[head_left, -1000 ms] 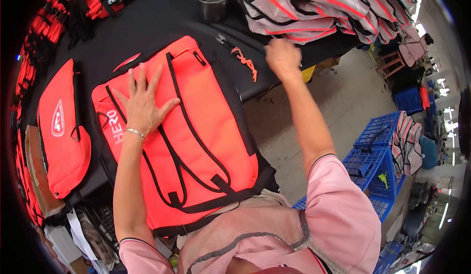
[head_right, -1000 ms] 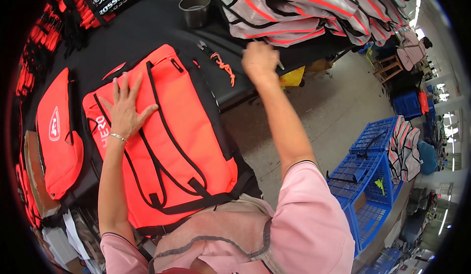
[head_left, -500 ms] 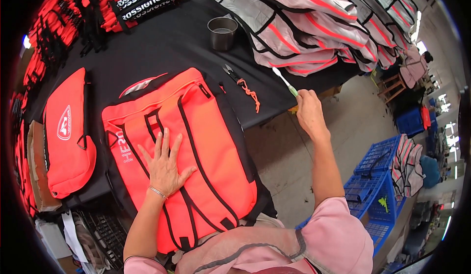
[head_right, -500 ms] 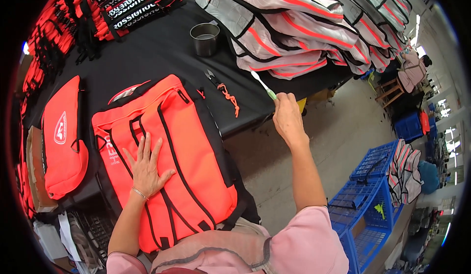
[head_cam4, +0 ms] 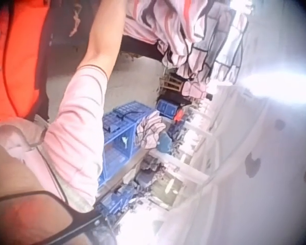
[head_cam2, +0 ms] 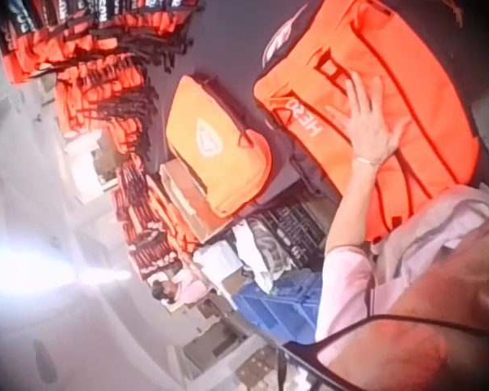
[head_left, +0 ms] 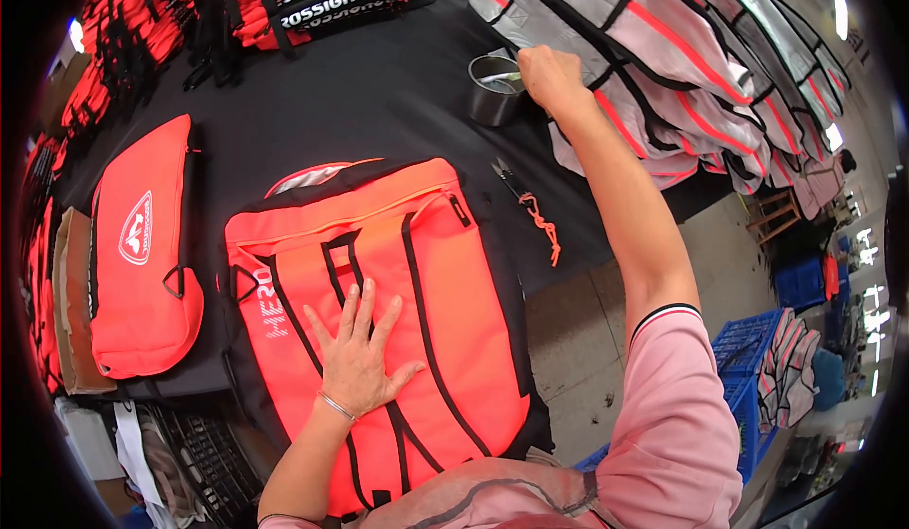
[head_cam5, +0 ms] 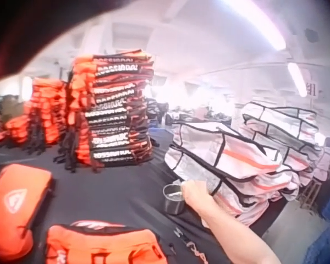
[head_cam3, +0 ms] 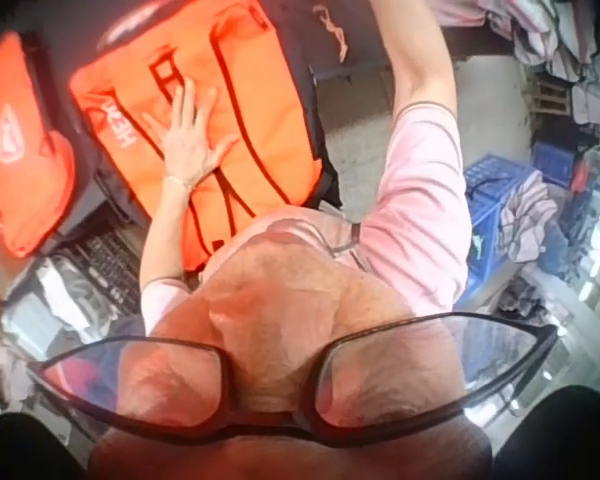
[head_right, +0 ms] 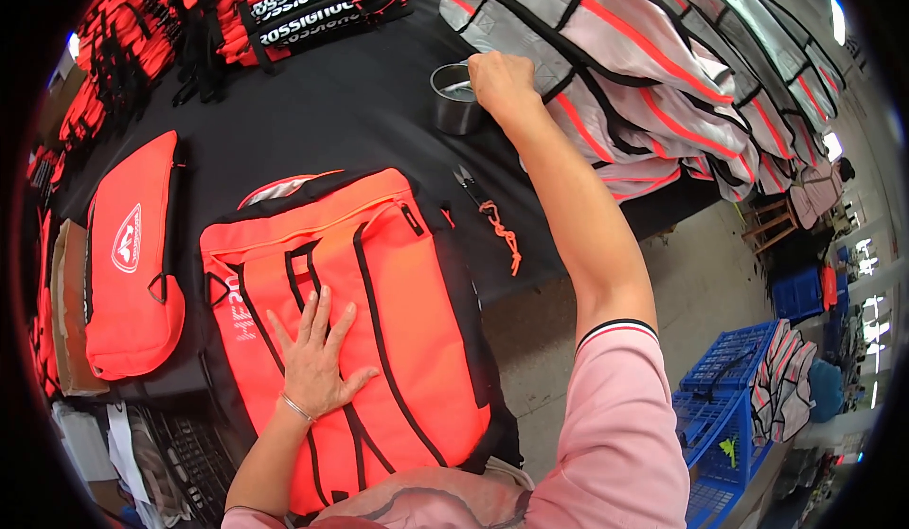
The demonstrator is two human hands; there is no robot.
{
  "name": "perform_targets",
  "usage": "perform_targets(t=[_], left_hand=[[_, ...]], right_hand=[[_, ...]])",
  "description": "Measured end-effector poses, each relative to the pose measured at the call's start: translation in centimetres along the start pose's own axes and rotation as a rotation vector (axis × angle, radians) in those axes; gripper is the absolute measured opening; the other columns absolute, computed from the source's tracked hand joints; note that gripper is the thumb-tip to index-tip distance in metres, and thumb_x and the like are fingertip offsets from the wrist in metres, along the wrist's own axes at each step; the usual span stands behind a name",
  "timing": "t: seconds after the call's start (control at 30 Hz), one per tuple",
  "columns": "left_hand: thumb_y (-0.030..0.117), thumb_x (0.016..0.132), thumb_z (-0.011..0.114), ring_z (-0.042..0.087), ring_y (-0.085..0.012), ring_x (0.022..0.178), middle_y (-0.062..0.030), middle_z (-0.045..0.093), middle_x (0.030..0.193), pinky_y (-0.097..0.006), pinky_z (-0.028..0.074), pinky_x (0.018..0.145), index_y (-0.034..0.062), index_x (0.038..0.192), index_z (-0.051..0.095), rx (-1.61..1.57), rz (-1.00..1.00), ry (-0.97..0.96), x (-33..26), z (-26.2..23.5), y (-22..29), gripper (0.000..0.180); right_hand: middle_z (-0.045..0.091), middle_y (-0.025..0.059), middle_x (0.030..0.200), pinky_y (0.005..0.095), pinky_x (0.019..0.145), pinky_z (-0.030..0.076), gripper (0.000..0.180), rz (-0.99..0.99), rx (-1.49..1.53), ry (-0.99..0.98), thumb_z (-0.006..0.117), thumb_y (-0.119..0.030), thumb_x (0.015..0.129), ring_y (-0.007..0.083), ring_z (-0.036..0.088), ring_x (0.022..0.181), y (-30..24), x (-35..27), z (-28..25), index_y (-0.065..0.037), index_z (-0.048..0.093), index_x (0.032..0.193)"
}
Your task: Inspecting neon orange backpacks and white/pink bags and trimming loose threads with snips in a factory setting.
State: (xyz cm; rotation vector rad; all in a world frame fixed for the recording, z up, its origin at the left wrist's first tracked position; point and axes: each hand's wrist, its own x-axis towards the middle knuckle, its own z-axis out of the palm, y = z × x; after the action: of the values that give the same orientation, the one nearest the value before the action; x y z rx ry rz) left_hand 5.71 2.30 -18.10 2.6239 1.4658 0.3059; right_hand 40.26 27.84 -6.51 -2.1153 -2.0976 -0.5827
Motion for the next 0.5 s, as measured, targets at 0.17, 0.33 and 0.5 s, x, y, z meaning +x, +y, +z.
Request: perform_targets(t=[0.17,0.33,0.5], left_hand=[[0.062,0.073,0.069,0.019,-0.0334,0.148,-0.0169,0.022,0.159,-0.074,-0.003,0.108,0.0169,0.146,0.041,-0.029,0.015,-0.009,0.5,-0.3,-0.1,0.091],[0.061,0.073,0.069,0.018,-0.0337,0.148,-0.0168,0.022,0.158,-0.073,-0.003,0.109,0.0172,0.147,0.041,-0.031,0.008,-0.005,0.1,-0.1,-0.1,0.091],[0.064,0.076,0.065,0.019,-0.0335,0.147,-0.0163,0.024,0.158,-0.073,-0.003,0.109,0.0172,0.146,0.042,-0.016,0.013,0.027,-0.2,0.1,-0.3,0.087]], right_hand=[[0.074,0.0102,0.088,0.0429,0.067,0.056,0.017,-0.233,-0.222,-0.096,0.057,-0.014,0.087,0.0307,0.073,0.084,0.0,1.7,3.3,-0.011,0.074,0.089],[0.073,0.0143,0.086,0.0421,0.067,0.057,0.018,-0.120,-0.171,-0.042,0.057,-0.016,0.086,0.0304,0.073,0.082,0.7,0.2,-1.6,-0.010,0.074,0.087],[0.072,0.0155,0.086,0.0442,0.066,0.057,0.019,-0.192,-0.215,-0.069,0.056,-0.016,0.086,0.0324,0.072,0.082,0.5,-2.7,-1.6,-0.007,0.073,0.085]])
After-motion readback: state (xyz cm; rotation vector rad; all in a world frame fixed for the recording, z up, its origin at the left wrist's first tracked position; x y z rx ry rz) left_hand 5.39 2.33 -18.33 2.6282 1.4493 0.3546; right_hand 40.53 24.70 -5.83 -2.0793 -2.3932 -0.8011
